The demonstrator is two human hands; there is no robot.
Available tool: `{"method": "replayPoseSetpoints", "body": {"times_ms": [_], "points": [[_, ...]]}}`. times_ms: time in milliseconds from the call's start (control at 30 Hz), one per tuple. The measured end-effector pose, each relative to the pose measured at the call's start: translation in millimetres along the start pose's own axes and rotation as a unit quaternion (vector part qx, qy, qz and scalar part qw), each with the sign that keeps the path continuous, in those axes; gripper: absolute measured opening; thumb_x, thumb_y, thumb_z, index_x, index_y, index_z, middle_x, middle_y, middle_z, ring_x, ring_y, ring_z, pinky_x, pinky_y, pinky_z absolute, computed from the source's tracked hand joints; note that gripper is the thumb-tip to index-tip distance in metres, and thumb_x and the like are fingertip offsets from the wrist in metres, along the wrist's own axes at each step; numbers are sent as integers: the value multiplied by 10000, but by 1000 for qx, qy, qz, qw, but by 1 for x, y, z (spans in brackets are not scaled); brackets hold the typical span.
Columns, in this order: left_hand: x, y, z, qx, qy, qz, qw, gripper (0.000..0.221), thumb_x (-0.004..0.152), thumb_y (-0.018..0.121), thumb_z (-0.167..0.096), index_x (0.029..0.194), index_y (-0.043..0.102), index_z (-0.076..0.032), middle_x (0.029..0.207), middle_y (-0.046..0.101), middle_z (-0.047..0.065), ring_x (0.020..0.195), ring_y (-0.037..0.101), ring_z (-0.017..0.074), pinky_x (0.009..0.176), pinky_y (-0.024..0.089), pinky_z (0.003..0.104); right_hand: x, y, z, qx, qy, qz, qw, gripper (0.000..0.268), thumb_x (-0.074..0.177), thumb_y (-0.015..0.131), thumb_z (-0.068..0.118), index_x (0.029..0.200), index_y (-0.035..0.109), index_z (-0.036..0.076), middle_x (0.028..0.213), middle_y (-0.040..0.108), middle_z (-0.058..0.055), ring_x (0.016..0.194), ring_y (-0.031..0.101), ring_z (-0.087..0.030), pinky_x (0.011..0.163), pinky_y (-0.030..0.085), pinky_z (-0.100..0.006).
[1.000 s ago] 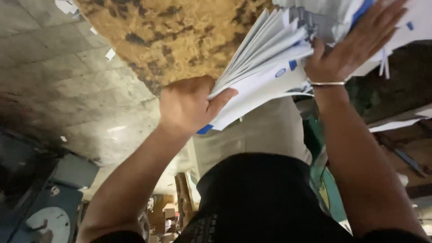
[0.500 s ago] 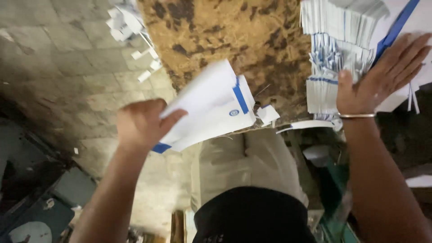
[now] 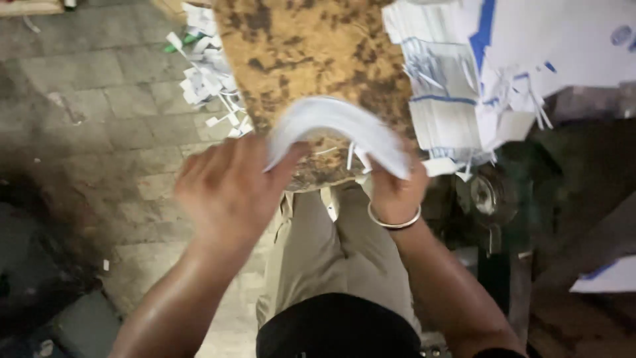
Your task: Sorting and stacking printed paper products at a workshop table.
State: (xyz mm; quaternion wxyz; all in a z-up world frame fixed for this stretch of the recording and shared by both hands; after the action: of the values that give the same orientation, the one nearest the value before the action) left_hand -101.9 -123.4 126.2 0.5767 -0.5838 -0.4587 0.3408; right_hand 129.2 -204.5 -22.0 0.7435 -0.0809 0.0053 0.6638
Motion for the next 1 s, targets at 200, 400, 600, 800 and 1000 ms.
{"method": "replayPoseSetpoints", "body": {"times_ms": [200,400,600,800,1000], "points": [[16,55,17,-88,11,18,996,332,888,807,-421,848,610,-156,709,628,-18,581,589,134,521,440,318,52,-30,-51,-73,-77,-60,993,318,1014,747,109,1261,581,-4,1237,694,-155,1186,673,-250,1071,555,-378],[11,70,82,-194,50,-31,979,460,692,920,-179,1077,671,-145,970,723,11,931,701,211,865,505,396,70,-37,-61,-44,-133,4,990,255,1076,708,256,1176,634,33,1180,706,-136,1109,681,-242,1047,536,-370],[-5,145,53,-480,-90,-104,866,765,831,936,-254,1438,504,-76,1399,605,163,1209,694,317,1066,614,361,56,-10,-40,-151,-38,-186,970,442,918,770,375,1162,701,13,1010,744,-123,865,677,-249,810,525,-384],[21,104,40,-302,3,-31,953,476,1051,669,-69,1499,511,-40,1383,661,188,1082,744,272,763,629,269,37,-30,-2,-329,-132,-101,929,478,1101,749,276,1401,588,-59,1326,689,-168,1220,676,-298,1051,534,-403],[32,112,79,-461,40,114,879,640,809,675,2,1433,589,-112,1387,661,158,1218,679,335,1039,562,423,48,-44,12,-213,-69,-5,975,463,999,752,268,1284,611,-69,1280,657,-137,1162,620,-253,1060,496,-411]]}}
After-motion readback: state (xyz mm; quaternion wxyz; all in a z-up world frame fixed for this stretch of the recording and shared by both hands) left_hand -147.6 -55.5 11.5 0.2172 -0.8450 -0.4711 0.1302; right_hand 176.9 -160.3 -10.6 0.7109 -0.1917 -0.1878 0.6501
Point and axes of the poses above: each hand's wrist, its own x-axis towards the middle knuckle, its own y-axis out of the palm, z = x × y, the point moved 4 cm from there along x, towards the middle knuckle
